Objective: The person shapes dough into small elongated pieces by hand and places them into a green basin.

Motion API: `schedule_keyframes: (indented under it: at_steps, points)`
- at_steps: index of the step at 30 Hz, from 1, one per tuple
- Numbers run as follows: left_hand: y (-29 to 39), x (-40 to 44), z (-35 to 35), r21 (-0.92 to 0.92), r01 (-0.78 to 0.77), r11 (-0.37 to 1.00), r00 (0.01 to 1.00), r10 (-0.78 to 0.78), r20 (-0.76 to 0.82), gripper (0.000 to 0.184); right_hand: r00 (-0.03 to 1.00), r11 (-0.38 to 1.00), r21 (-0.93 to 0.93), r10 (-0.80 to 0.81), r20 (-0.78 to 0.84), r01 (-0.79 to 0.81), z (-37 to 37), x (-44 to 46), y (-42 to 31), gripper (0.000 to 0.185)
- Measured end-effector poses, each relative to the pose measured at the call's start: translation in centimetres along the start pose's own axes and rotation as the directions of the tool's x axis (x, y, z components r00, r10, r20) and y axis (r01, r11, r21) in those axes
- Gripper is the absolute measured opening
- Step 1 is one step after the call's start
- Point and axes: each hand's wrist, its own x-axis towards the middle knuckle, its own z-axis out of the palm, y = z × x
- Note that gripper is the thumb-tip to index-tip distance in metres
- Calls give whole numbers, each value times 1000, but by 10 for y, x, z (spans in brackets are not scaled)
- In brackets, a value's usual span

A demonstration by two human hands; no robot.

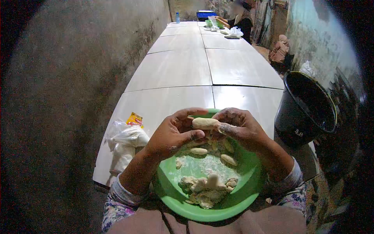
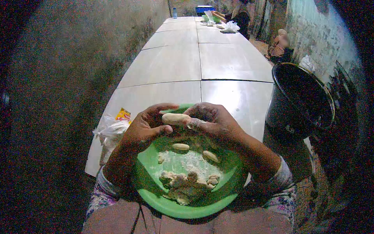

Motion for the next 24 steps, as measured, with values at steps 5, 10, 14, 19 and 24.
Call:
schedule_keyframes:
  at_steps: [5,10,14,19,24]
  points:
    - [5,-1,-4,66,103,992,995,-104,6,33,998,999,5,-47,40,47,2,-1,2,24]
    - [6,-3,0,83,108,991,994,-110,20,36,987,987,-32,-158,-15,157,9,-2,1,25]
    - [5,-2,-1,-87,180,980,983,-176,46,39,995,990,-103,-100,0,100,2,-1,3,27]
    - [4,-3,-5,110,128,986,990,-134,43,40,998,980,-190,-57,-4,55,6,-2,0,25]
    - [-7,2,-10,-36,130,991,991,-128,42,49,983,978,-136,-170,-65,160,9,-6,-5,25]
